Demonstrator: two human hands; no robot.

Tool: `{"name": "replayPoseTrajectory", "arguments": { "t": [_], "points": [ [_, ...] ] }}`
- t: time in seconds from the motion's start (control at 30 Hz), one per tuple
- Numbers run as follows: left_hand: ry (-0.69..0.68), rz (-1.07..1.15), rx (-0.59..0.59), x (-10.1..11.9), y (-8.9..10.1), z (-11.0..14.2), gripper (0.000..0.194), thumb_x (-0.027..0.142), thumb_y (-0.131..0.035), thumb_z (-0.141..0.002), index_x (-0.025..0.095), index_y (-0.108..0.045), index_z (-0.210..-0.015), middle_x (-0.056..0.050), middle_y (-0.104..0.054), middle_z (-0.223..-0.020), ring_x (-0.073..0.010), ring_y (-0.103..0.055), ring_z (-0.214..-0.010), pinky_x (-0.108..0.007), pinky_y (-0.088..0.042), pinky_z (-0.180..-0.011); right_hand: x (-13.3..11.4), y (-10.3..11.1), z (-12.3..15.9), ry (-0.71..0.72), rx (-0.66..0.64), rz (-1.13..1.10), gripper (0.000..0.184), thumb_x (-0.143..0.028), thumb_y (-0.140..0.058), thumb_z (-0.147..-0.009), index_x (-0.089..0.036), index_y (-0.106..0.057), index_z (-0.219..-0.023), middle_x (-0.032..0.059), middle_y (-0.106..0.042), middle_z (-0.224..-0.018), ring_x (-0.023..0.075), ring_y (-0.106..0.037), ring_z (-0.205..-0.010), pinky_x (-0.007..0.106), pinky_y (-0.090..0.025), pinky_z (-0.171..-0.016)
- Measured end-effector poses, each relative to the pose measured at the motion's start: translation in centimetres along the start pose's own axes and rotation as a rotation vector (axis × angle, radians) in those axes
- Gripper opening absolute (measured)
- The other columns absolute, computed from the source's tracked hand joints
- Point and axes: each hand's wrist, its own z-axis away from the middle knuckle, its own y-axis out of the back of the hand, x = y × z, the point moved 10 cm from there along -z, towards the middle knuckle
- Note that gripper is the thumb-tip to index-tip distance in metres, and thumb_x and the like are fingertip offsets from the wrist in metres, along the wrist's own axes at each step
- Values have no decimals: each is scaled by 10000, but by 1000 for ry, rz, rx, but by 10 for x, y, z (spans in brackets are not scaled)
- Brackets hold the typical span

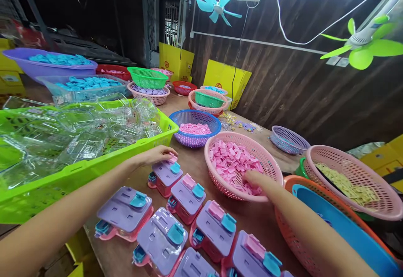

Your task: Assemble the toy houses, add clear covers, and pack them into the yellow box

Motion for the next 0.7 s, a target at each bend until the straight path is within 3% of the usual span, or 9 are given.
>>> {"name": "replayPoseTrajectory", "arguments": {
  "t": [0.17,0.3,0.4,0.47,0.53,0.63,0.7],
  "points": [
    [78,88,-63,-12,-4,-3,393,445,-656,-693,157,-679,-960,-61,-692,-952,-196,-610,-852,-232,-451,-715,-3,-12,-10,94,-61,66,41,-173,-617,-767,-139,-632,-783,41,-657,-833,149,-587,-780,307,-449,-751],
    [104,102,-86,-19,-1,-3,414,487,-663,-683,158,-690,-933,-57,-691,-905,-178,-599,-789,-224,-435,-670,-11,2,-5,195,-20,66,170,-61,-536,-725,-146,-659,-805,85,-677,-859,166,-581,-752,267,-401,-684],
    [92,73,-118,-18,1,-2,416,500,-645,-693,152,-693,-916,-54,-682,-878,-173,-588,-769,-221,-425,-655,-29,21,-1,247,2,53,131,-85,-535,-720,-126,-655,-748,78,-666,-757,154,-558,-650,249,-375,-598],
    [60,32,-144,-14,2,-2,395,487,-625,-712,145,-688,-899,-51,-673,-864,-168,-582,-764,-219,-424,-658,-49,44,-1,286,11,29,70,-113,-574,-700,-123,-642,-686,49,-637,-652,136,-534,-575,231,-362,-545],
    [26,-25,-176,-9,2,-2,374,470,-595,-739,138,-679,-889,-48,-663,-851,-160,-573,-755,-217,-422,-664,-73,80,-6,321,56,-14,83,-183,-583,-731,-125,-640,-711,28,-620,-623,123,-530,-549,216,-369,-527],
    [9,-79,-216,-4,1,-3,351,447,-580,-753,137,-675,-887,-45,-655,-833,-151,-559,-739,-213,-412,-659,-108,153,-17,323,253,-94,274,-306,-444,-868,-126,-603,-999,63,-659,-836,129,-582,-683,216,-419,-617],
    [24,-90,-236,-5,0,-4,341,440,-593,-741,140,-682,-876,-44,-654,-818,-148,-552,-726,-210,-407,-652,-123,192,-20,277,413,-115,387,-331,-385,-902,-113,-475,-1209,121,-622,-1060,163,-586,-872,249,-430,-733]
  ]
}}
